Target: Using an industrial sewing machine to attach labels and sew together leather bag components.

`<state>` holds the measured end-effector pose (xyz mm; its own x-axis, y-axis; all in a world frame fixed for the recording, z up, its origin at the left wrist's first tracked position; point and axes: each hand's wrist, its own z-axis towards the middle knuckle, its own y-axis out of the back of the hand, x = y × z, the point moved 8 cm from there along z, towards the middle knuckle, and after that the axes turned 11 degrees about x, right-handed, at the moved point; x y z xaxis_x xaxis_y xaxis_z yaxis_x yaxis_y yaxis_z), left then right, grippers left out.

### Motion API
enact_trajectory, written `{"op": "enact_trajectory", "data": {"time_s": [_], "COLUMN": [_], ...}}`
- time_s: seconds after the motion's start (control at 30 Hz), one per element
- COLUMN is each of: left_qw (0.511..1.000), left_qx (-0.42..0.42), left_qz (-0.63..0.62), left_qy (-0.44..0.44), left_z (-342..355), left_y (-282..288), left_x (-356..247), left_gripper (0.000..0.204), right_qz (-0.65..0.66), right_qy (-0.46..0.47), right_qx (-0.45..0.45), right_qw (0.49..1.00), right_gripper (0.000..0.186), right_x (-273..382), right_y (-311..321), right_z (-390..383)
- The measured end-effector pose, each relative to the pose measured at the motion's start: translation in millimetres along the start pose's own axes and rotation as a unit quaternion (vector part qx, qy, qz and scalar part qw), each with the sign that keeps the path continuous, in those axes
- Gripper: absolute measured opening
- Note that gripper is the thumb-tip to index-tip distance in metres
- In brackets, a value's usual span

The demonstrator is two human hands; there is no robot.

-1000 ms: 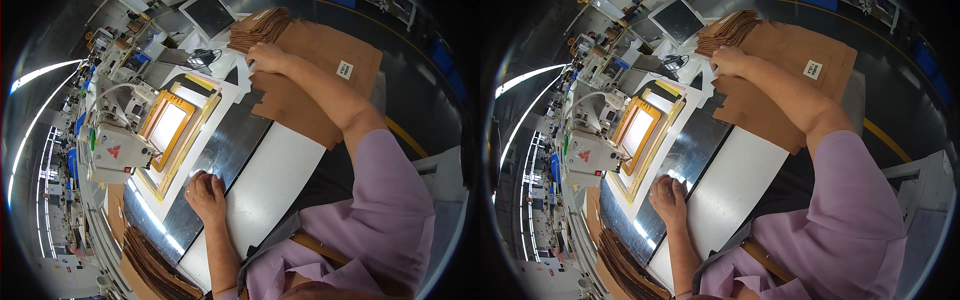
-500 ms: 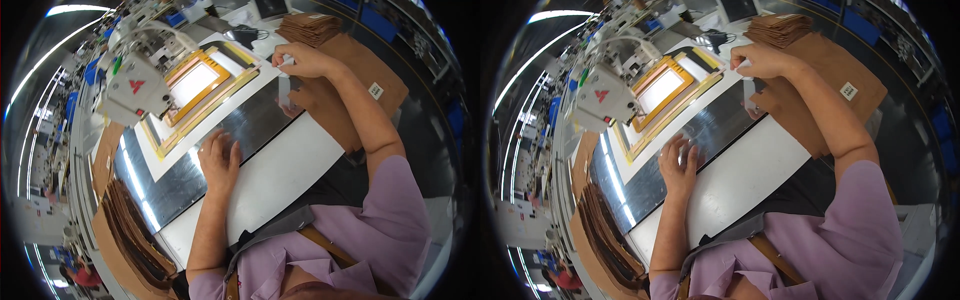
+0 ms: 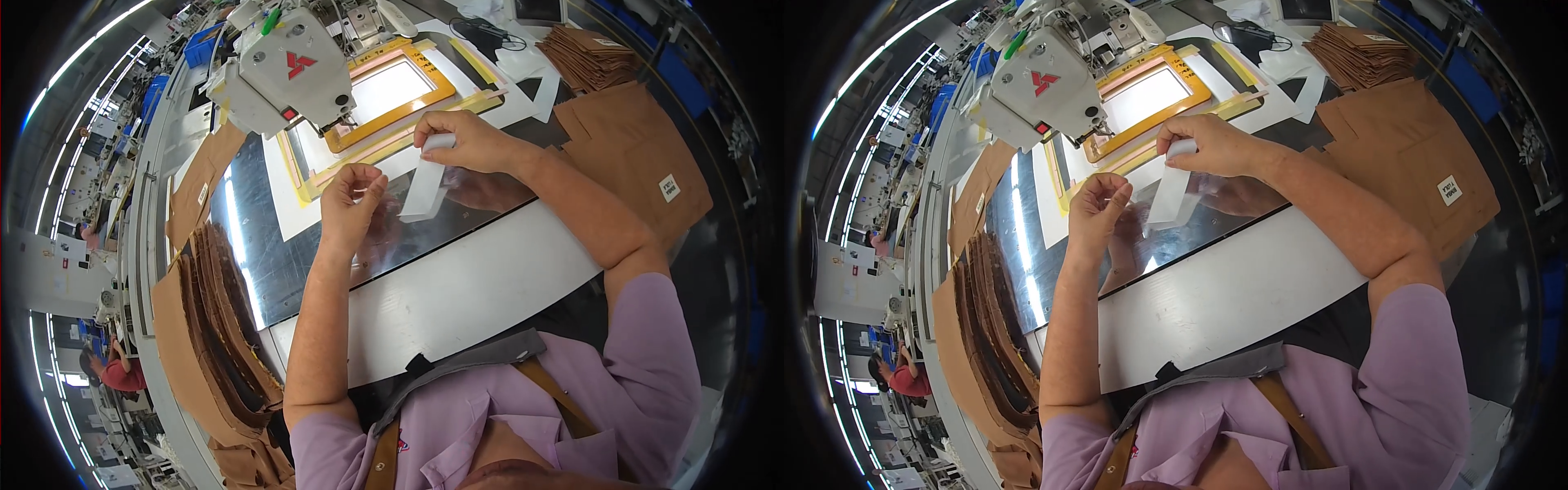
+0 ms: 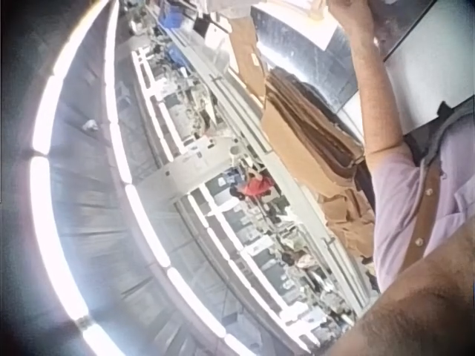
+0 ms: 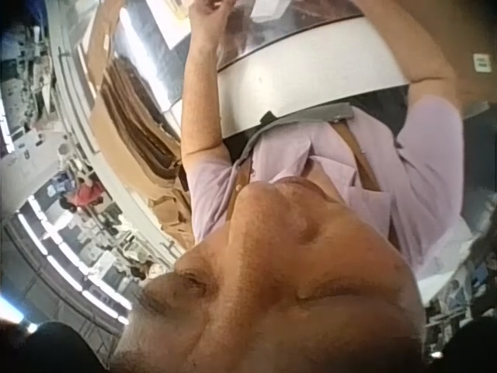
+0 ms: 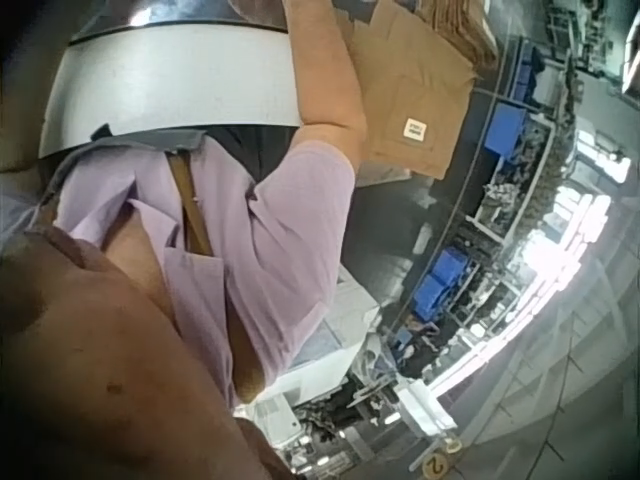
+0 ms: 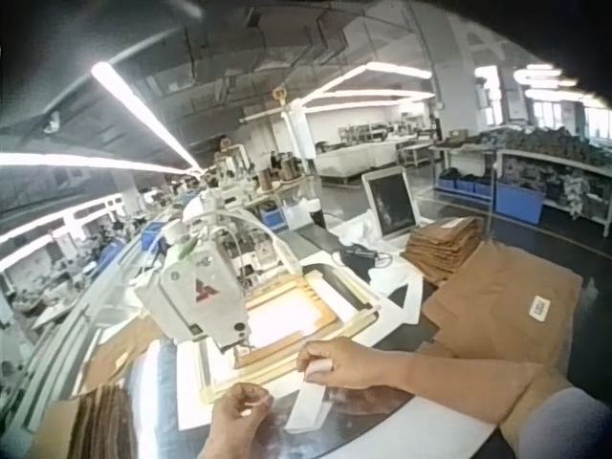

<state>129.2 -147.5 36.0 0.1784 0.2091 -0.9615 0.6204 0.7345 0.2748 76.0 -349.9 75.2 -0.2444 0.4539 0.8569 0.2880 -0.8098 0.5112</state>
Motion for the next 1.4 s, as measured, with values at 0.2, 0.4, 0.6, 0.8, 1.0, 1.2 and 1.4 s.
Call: {"op": "enact_trajectory", "data": {"time_s": [0.2, 0.4, 0.6, 0.8, 1.0, 1.2, 1.4], "left_qw": [0.999, 0.981, 0.819, 0.812, 0.834, 0.843, 0.84], "left_qx": [0.007, -0.095, -0.227, -0.026, 0.027, 0.043, 0.072], "left_qz": [0.037, 0.157, 0.52, 0.554, 0.541, 0.528, 0.53], "left_qy": [-0.016, 0.069, -0.087, -0.179, -0.101, -0.095, -0.089], "left_z": [18.2, 31.6, 11.0, 12.6, 30.3, 32.4, 36.3], "left_y": [-7.7, 41.9, 26.0, -33.9, -22.5, -23.0, -23.4], "left_x": [3.1, 13.0, -30.6, -28.0, -8.7, -5.4, -2.6], "left_gripper": [0.028, 0.019, 0.026, 0.063, 0.085, 0.086, 0.088], "right_qz": [0.091, -0.052, -0.239, -0.347, -0.455, -0.441, -0.548], "right_qy": [0.083, 0.008, 0.046, 0.108, 0.107, 0.132, -0.093], "right_qx": [-0.065, -0.094, -0.187, -0.212, -0.225, -0.077, -0.024], "right_qw": [0.99, 0.994, 0.952, 0.907, 0.855, 0.884, 0.831], "right_gripper": [0.023, 0.019, 0.014, 0.012, 0.011, 0.038, 0.07], "right_x": [-13.3, -31.8, -33.7, -27.4, -15.0, -1.9, -32.3], "right_y": [-4.1, 7.8, 20.0, 21.0, 23.3, -20.5, -4.1], "right_z": [27.5, 35.5, 40.8, 49.2, 34.4, 13.7, -4.5]}}
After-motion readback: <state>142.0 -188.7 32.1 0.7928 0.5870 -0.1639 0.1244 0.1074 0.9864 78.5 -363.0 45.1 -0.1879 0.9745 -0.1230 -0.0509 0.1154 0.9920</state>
